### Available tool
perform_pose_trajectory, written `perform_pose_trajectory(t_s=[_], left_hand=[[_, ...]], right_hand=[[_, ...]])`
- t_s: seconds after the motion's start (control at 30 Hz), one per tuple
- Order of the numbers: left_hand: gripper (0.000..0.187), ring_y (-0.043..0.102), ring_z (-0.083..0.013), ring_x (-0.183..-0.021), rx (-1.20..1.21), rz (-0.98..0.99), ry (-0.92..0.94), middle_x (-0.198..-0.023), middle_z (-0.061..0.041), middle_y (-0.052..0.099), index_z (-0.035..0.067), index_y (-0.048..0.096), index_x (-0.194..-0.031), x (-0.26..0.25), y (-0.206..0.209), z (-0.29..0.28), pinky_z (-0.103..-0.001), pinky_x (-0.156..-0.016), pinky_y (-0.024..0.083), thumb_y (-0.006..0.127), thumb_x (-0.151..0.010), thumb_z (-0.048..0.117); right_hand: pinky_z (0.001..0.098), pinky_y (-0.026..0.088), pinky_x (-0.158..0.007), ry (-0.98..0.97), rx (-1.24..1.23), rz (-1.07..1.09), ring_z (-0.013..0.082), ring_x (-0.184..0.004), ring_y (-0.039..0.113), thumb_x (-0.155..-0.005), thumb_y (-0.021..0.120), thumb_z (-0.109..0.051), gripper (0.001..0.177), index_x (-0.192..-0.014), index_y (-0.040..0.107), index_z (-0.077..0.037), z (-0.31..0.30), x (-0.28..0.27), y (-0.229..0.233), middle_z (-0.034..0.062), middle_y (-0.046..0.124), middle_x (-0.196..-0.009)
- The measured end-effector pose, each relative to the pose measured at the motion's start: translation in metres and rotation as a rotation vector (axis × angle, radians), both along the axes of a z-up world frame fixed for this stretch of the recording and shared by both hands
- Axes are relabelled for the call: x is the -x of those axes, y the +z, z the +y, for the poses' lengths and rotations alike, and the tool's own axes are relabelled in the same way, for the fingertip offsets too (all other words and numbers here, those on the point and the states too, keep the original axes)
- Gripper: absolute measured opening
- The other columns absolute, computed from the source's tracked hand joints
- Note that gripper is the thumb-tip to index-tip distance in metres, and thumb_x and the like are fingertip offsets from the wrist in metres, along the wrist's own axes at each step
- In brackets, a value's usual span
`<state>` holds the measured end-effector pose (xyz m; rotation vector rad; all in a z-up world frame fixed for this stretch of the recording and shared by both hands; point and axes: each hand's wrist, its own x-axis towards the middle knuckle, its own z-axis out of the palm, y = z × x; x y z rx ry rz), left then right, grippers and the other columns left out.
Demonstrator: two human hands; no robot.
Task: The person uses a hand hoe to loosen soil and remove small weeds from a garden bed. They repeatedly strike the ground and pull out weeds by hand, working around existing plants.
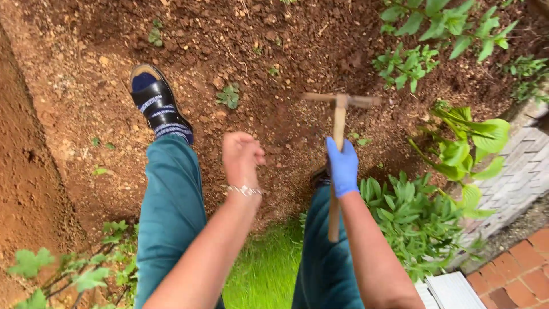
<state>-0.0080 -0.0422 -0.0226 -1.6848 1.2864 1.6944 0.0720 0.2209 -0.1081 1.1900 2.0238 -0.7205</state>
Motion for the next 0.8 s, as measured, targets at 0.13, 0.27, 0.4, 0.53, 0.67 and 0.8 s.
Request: perform_pose_trajectory(t_s=[0.13,0.27,0.4,0.53,0.67,0.8], left_hand=[[0.025,0.057,-0.0102,-0.074,0.199,0.078,-0.112,-0.091,-0.004,0.056,0.011,0.054,-0.110,-0.052,-0.015,-0.019,-0.017,-0.057,0.050,0.060,-0.091,-0.005],[0.026,0.051,-0.0062,-0.058,0.152,-0.019,-0.096,-0.080,0.000,0.054,0.009,0.052,-0.111,-0.122,-0.012,-0.001,-0.015,-0.044,0.044,0.060,-0.091,-0.004],[0.026,0.055,-0.0080,-0.070,0.179,-0.039,-0.219,-0.089,-0.003,0.055,0.007,0.053,-0.108,-0.131,0.058,0.025,-0.015,-0.054,0.048,0.061,-0.088,-0.007],[0.025,0.055,-0.0075,-0.062,0.182,-0.082,-0.265,-0.085,-0.004,0.059,0.010,0.056,-0.104,-0.160,0.102,0.039,-0.017,-0.049,0.049,0.065,-0.086,-0.005],[0.018,0.054,-0.0077,-0.056,0.303,-0.030,-0.309,-0.076,-0.004,0.058,0.006,0.055,-0.099,-0.160,0.123,0.026,-0.019,-0.049,0.045,0.064,-0.085,-0.002],[0.017,0.050,-0.0104,-0.063,0.572,0.123,-0.565,-0.070,0.003,0.054,0.017,0.055,-0.081,-0.134,0.222,0.001,-0.030,-0.059,0.041,0.066,-0.082,0.004]], right_hand=[[0.0295,0.037,-0.032,-0.173,0.095,0.027,0.0182,-0.034,0.050,-0.097,0.071,-0.027,0.029,-0.093,0.058,-0.002,0.054,-0.036,0.110,0.0094,0.052,-0.054],[0.0313,0.042,-0.035,-0.048,0.031,-0.129,0.0213,-0.039,0.056,-0.092,0.078,-0.035,0.035,-0.091,0.066,-0.003,0.152,-0.098,0.165,0.0137,0.058,-0.054],[0.0439,0.056,-0.070,0.204,-0.135,-0.357,0.0330,-0.079,0.073,-0.084,0.082,-0.056,0.051,-0.100,0.074,-0.008,0.202,-0.137,0.205,0.0175,0.073,-0.080],[0.0487,0.054,-0.078,0.136,-0.133,-0.352,0.0371,-0.086,0.071,-0.092,0.074,-0.056,0.052,-0.109,0.073,-0.008,0.201,-0.139,0.245,0.0206,0.074,-0.090],[0.0431,0.055,-0.071,0.081,-0.079,-0.292,0.0280,-0.077,0.071,-0.094,0.072,-0.055,0.050,-0.107,0.071,-0.007,0.215,-0.146,0.269,0.0162,0.072,-0.084],[0.0376,0.039,-0.045,-0.029,-0.042,-0.153,0.0187,-0.047,0.043,-0.098,0.065,-0.043,0.044,-0.075,0.049,-0.009,0.247,-0.156,0.303,0.0081,0.049,-0.058]])
